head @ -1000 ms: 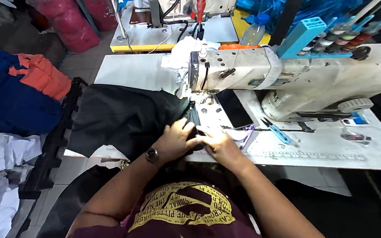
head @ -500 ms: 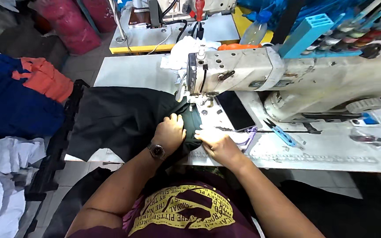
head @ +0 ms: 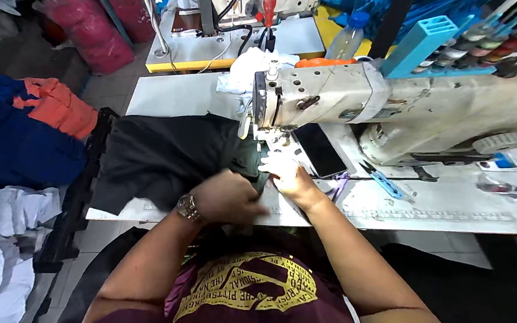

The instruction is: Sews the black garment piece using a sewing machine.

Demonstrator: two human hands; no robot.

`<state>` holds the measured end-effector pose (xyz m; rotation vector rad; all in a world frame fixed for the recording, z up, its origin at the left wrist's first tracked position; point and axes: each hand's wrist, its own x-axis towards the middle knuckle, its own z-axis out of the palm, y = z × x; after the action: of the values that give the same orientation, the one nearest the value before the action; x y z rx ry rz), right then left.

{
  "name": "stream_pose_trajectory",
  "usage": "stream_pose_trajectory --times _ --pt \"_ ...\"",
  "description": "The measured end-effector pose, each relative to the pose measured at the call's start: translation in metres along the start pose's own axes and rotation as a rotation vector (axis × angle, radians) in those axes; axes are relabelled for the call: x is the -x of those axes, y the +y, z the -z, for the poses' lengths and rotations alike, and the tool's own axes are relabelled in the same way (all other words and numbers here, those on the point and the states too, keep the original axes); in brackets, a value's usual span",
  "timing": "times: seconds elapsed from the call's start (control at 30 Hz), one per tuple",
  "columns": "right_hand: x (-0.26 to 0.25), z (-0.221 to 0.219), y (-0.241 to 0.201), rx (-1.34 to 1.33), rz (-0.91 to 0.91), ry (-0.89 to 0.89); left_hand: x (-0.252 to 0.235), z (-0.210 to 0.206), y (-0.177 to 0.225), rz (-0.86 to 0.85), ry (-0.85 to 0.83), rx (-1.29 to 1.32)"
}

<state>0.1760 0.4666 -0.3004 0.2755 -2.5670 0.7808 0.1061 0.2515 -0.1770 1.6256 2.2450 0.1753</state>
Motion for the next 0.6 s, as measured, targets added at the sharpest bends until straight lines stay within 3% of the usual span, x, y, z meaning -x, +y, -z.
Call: stream_pose_trajectory --times 0.03,0.1,0.17,0.27,0.4,0.53,0.6 --pt "0.0 0.001 -0.001 -0.005 0.014 -0.016 0.001 -0.003 0.003 -0.143 -0.082 0.149" --pt "0.005 0.005 -0.006 0.017 0.038 -0.064 -0.001 -0.013 0.002 -0.262 -0.137 0.311" --pt "0.015 0.013 -0.016 0.03 0.037 -0.117 -0.005 -0.026 -0.004 -0.273 -0.003 0.382" --pt "0.034 0.022 -0.026 0.016 0.049 -0.148 -0.019 -0.052 -0.003 -0.077 0.251 0.356" --pt "0.037 0.031 -0.024 0.013 0.035 -0.169 -0.031 -0.066 0.009 0.321 0.249 -0.033" --pt "0.038 0.029 -0.024 0.001 0.046 -0.17 -0.031 -0.057 0.01 0.393 0.152 -0.137" --pt "0.037 0.027 -0.023 0.024 0.05 -0.17 -0.03 -0.066 0.007 0.387 0.205 -0.164"
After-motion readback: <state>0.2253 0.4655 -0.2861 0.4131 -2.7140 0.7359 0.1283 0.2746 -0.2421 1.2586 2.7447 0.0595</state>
